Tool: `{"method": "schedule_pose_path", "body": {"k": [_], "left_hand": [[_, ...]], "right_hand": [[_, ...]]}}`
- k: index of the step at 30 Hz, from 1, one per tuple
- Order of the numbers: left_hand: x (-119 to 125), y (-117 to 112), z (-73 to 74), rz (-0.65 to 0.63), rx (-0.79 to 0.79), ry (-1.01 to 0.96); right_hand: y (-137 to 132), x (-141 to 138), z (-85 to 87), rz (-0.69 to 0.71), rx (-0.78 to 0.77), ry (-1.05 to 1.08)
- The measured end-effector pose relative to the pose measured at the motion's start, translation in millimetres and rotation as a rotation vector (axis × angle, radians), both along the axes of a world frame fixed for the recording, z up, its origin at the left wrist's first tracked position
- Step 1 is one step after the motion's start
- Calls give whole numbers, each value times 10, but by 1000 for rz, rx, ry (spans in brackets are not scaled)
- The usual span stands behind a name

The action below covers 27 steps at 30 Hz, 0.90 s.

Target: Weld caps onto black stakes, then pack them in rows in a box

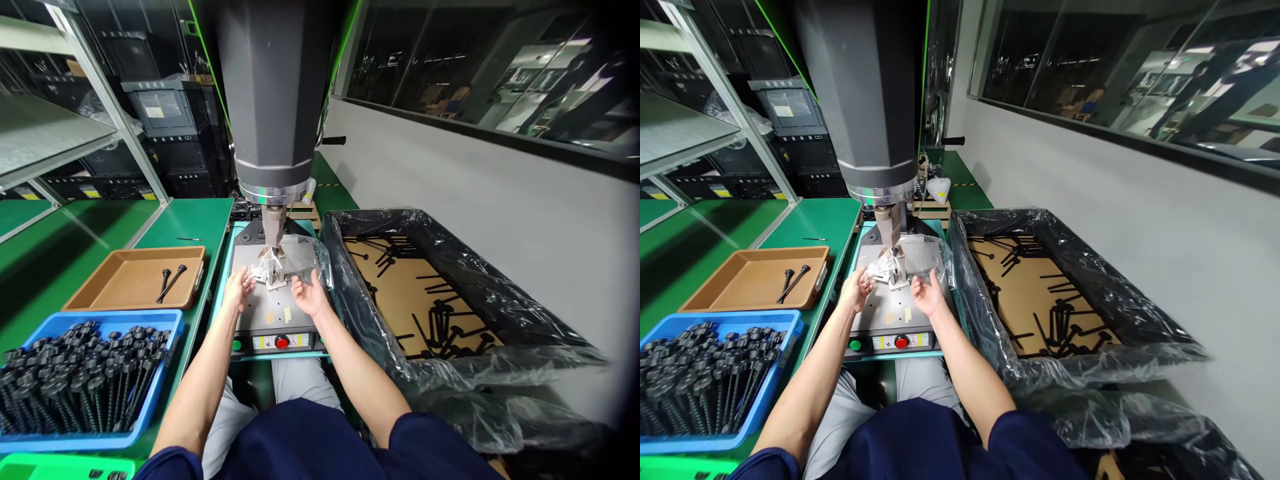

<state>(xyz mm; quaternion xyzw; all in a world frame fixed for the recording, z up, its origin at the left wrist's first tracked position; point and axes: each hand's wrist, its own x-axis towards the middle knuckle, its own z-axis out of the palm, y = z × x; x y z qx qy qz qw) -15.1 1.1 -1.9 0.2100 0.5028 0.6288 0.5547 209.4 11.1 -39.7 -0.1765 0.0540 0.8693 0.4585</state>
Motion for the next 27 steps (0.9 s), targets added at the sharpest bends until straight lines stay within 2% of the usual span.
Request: {"method": "schedule_pose_path", "body": {"k": [2, 4, 6, 8, 10, 11, 13, 14, 16, 19, 23, 27], "left_hand": [[-27, -169, -53, 103, 32, 64], [-69, -410, -160, 281, 115, 206], [-124, -705, -320, 472, 161, 411], [-189, -1017, -521, 577, 130, 645], [-254, -1292, -742, 558, 70, 885], [-285, -1400, -851, 513, 31, 999], [-338, -1536, -1043, 332, -45, 1108], [-360, -1565, -1116, 249, -78, 1141], [-402, -1567, -1202, 166, -151, 1197], [-481, -1521, -1216, 95, -246, 1224], [-630, -1502, -1227, -8, -247, 1202], [-703, -1498, -1308, -4, -214, 1214]], "right_hand": [[-209, 82, -47, 26, 32, -102], [-462, 212, -143, -22, 135, -324], [-730, 388, -275, -163, 271, -699], [-974, 582, -427, -351, 405, -1182], [-1170, 745, -591, -472, 528, -1640], [-1245, 799, -676, -484, 587, -1813], [-1341, 846, -849, -413, 681, -2011], [-1360, 844, -934, -357, 703, -2045], [-1352, 818, -1081, -280, 704, -2045], [-1301, 798, -1209, -257, 685, -2030], [-1300, 840, -1219, -230, 715, -2016], [-1313, 854, -1212, -214, 705, -2004]]}}
